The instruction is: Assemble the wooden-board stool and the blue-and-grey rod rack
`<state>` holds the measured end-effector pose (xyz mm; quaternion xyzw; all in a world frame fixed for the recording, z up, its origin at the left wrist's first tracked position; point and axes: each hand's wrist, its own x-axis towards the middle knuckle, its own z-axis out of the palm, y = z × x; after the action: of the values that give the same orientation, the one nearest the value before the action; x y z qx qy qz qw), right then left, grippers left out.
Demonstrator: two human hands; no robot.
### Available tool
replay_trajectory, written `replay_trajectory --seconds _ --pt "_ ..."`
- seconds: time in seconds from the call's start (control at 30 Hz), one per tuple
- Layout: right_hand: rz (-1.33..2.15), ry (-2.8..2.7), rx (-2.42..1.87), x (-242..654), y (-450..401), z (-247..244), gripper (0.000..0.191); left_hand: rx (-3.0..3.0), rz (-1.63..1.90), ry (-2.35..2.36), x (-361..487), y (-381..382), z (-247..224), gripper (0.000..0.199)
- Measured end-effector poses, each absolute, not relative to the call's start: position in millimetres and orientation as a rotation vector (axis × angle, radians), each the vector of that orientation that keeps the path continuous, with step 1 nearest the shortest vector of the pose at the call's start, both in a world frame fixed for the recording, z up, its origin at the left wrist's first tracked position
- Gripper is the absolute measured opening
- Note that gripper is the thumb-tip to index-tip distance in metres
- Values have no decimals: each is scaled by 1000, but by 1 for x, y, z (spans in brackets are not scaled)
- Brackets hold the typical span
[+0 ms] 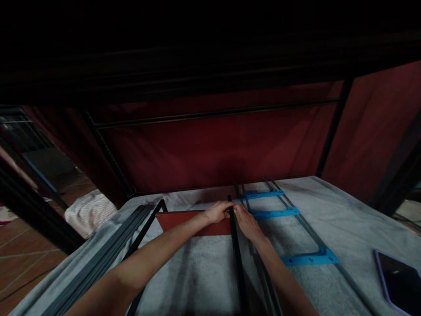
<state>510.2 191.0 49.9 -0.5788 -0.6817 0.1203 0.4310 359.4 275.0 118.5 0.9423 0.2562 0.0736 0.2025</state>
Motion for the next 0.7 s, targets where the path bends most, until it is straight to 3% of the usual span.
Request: replay_trajectory --seconds 0.7 --pt "373 -1596 -1480 505 203 39 27 2768 185 723 358 282 113 28"
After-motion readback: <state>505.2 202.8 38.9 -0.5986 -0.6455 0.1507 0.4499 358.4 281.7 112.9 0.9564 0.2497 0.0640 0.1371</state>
